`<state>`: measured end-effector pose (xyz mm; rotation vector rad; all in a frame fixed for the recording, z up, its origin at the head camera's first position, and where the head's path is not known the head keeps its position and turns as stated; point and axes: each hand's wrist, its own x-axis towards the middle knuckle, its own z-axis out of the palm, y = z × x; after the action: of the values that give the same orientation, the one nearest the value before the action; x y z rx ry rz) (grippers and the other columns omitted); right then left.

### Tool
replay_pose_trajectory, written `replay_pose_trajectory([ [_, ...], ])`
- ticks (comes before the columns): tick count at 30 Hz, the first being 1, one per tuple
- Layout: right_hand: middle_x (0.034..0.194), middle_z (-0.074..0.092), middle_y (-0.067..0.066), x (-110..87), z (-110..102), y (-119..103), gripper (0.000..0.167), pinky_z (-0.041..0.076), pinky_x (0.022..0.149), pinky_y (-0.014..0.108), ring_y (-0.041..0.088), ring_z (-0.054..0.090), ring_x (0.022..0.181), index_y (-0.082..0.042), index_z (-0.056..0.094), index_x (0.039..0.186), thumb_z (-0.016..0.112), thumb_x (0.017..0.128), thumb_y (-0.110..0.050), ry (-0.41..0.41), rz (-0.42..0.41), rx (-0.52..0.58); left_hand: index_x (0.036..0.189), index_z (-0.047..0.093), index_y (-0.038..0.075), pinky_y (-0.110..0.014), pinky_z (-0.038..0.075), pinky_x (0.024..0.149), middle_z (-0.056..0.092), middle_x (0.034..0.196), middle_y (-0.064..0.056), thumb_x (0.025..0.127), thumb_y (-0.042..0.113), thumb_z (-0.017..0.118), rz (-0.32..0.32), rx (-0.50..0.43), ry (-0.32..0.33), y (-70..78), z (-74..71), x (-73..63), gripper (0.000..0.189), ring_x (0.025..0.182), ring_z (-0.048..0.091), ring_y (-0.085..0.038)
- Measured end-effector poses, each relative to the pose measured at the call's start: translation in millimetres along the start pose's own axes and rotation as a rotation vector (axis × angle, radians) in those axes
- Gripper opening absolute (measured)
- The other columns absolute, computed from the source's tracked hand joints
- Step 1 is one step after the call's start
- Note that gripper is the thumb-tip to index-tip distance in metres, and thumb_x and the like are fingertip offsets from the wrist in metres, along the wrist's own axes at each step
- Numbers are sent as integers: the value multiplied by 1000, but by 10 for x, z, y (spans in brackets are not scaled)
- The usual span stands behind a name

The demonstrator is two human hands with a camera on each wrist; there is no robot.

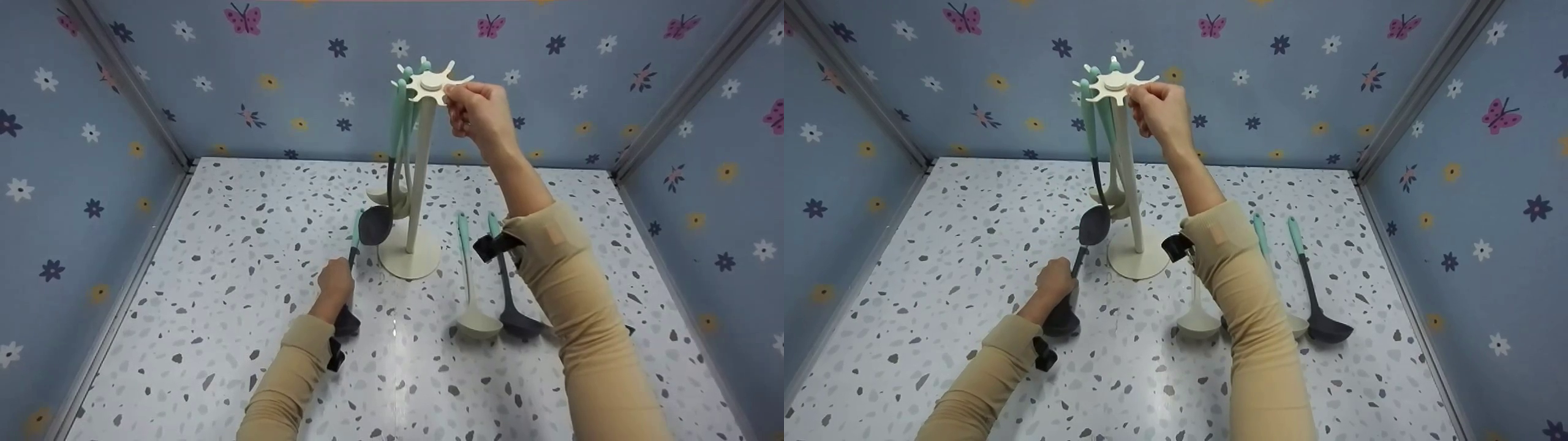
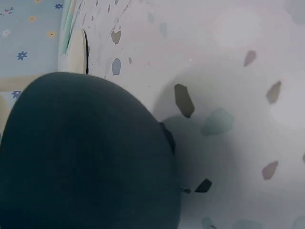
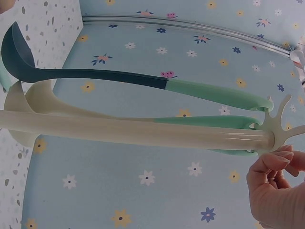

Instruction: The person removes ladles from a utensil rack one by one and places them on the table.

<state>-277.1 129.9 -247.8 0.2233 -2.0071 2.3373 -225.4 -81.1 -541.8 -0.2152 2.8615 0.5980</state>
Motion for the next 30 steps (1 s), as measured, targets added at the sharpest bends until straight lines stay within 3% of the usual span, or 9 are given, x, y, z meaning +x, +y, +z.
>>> replay_pose_trajectory([
  [5, 52, 42, 7, -1, -5, 4, 26, 25, 38, 22, 14, 33, 43, 2, 53, 62, 54, 86, -6, -18, -23, -8, 83, 57, -2, -38, 48, 61, 58, 73, -13, 83, 2, 53, 21, -14, 25, -27, -39, -30, 6, 68, 58, -27],
  [11, 53, 42, 8, -7, -11, 1, 26, 26, 38, 22, 15, 33, 43, 2, 52, 62, 54, 86, -6, -26, -23, 4, 80, 57, -3, -39, 47, 59, 55, 71, -13, 81, 5, 57, 56, -85, 102, -28, -111, -62, 8, 65, 56, -26],
  [15, 53, 42, 8, -4, -4, -3, 26, 26, 38, 22, 14, 33, 43, 2, 53, 62, 54, 86, -6, -25, -26, -3, 83, 58, -7, -38, 46, 62, 53, 78, -15, 81, 4, 59, 96, -125, 182, -4, -168, -72, 12, 70, 53, -26],
  [22, 54, 42, 8, -6, 1, -2, 25, 27, 38, 22, 14, 34, 44, 1, 53, 62, 54, 87, -7, -21, -25, -15, 105, 58, -8, -39, 46, 75, 55, 97, -20, 82, 8, 61, 114, -249, 315, 44, -303, -91, 27, 90, 55, -31],
  [30, 53, 42, 8, -12, -3, 10, 25, 26, 37, 22, 14, 33, 42, 4, 52, 64, 55, 86, -6, -25, -26, 2, 110, 56, -2, -38, 46, 73, 57, 101, -15, 84, 11, 60, 182, -361, 480, 179, -474, -203, 29, 91, 56, -27],
])
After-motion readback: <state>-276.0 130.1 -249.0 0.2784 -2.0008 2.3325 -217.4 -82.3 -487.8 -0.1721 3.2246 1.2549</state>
